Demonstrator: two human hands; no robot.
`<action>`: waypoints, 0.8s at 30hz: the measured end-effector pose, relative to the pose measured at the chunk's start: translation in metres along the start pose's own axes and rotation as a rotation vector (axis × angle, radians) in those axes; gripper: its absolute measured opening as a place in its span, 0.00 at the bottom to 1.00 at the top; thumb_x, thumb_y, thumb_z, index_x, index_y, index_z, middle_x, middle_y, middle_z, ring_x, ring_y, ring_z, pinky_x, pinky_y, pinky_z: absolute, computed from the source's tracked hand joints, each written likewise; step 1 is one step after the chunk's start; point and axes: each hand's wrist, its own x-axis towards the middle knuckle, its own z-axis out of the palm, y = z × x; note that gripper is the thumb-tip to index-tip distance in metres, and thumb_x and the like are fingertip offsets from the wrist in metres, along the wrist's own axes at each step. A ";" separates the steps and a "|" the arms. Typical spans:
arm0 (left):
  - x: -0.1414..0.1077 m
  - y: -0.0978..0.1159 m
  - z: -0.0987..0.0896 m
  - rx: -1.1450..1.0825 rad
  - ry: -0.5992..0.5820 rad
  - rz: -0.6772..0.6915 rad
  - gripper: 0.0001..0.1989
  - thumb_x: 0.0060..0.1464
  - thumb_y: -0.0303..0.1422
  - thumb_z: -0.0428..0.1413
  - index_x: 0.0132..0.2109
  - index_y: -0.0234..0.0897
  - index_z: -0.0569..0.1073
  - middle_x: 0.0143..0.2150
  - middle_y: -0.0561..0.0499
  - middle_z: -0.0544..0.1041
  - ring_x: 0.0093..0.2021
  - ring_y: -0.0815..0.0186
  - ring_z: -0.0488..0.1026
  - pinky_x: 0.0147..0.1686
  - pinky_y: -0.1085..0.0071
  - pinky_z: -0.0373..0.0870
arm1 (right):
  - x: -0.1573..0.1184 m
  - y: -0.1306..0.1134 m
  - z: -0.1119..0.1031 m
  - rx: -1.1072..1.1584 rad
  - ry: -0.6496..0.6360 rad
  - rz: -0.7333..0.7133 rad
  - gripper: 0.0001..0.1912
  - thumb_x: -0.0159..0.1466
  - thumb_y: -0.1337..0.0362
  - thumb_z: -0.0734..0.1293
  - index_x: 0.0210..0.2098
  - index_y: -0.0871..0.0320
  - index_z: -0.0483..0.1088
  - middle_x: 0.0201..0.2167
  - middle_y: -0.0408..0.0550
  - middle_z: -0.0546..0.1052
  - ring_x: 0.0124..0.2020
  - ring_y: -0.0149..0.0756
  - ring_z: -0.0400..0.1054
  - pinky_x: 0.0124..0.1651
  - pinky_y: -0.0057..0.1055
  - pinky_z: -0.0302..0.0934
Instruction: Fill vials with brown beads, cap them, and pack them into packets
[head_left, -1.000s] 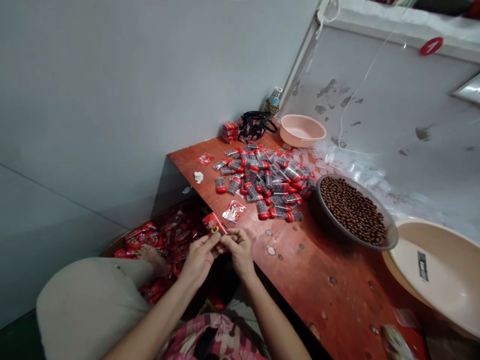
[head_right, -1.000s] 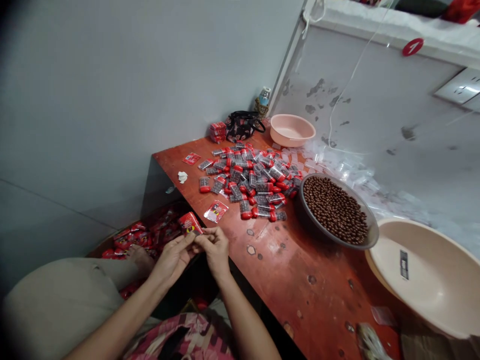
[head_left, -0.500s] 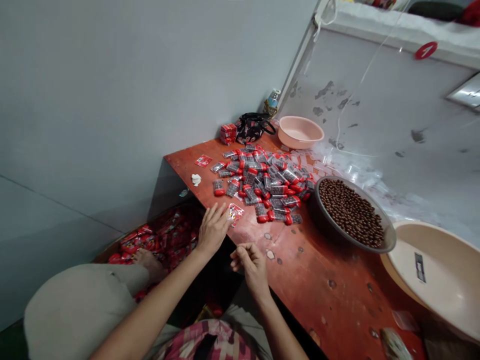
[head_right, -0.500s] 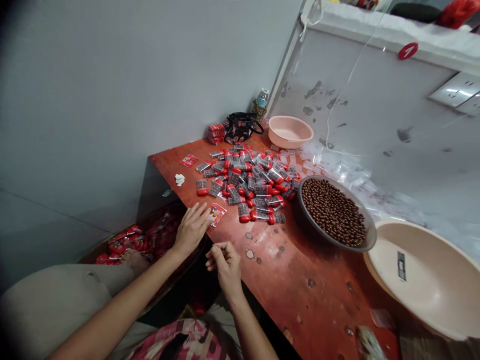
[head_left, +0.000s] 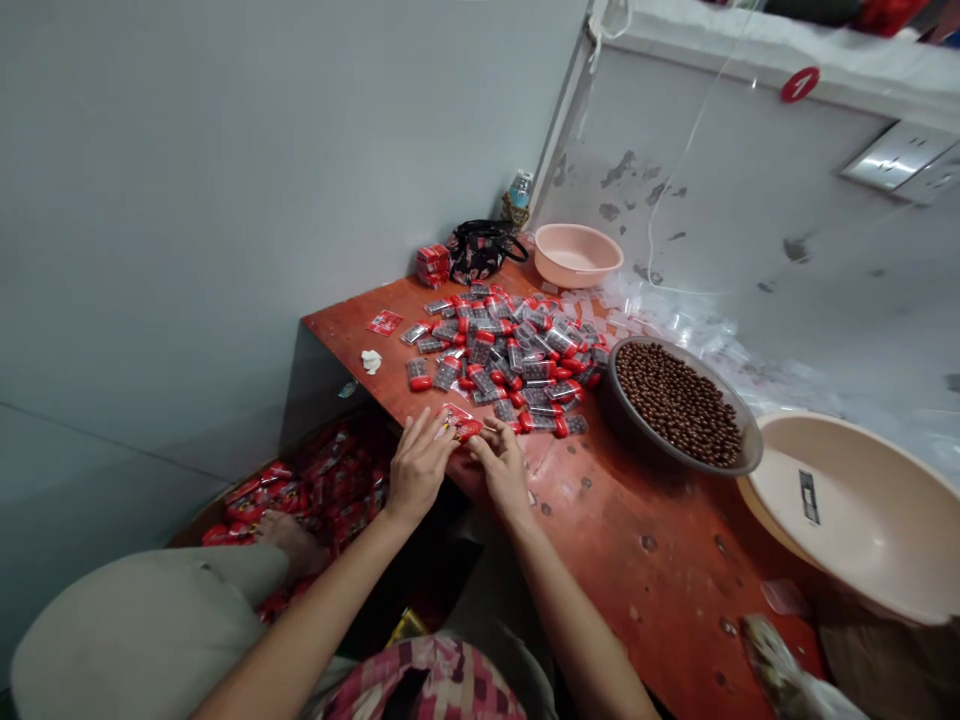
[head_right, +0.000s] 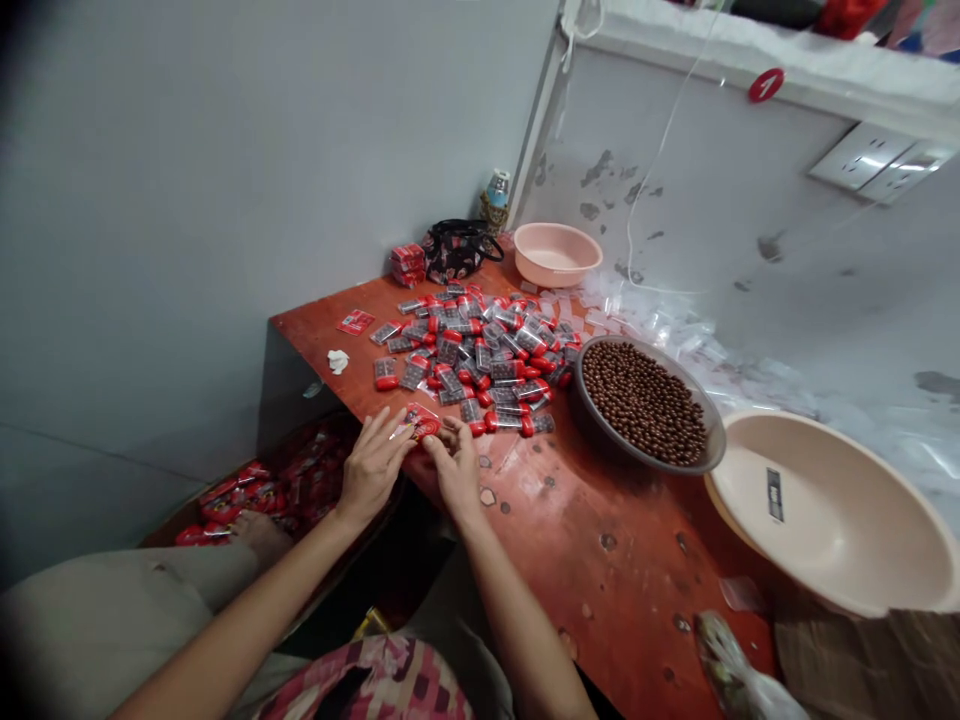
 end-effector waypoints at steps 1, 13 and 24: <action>-0.003 0.005 -0.003 -0.021 -0.003 -0.008 0.13 0.47 0.31 0.55 0.42 0.45 0.75 0.52 0.51 0.69 0.58 0.57 0.55 0.57 0.57 0.44 | 0.003 -0.001 0.001 0.044 -0.016 0.024 0.18 0.53 0.64 0.67 0.42 0.56 0.62 0.26 0.39 0.71 0.27 0.27 0.65 0.29 0.24 0.61; -0.023 0.002 -0.030 -0.523 -0.306 -0.721 0.12 0.42 0.38 0.59 0.27 0.30 0.76 0.26 0.47 0.76 0.29 0.65 0.72 0.32 0.71 0.69 | 0.021 -0.013 -0.019 -0.639 -0.423 -0.181 0.09 0.59 0.65 0.60 0.39 0.57 0.67 0.30 0.46 0.74 0.30 0.34 0.67 0.33 0.30 0.61; -0.030 -0.005 -0.021 -0.850 0.010 -0.970 0.06 0.40 0.29 0.61 0.25 0.28 0.73 0.24 0.47 0.76 0.23 0.70 0.71 0.24 0.76 0.71 | 0.080 -0.036 -0.073 -1.702 -0.760 -0.736 0.21 0.61 0.73 0.55 0.52 0.55 0.59 0.57 0.50 0.59 0.58 0.42 0.49 0.55 0.41 0.45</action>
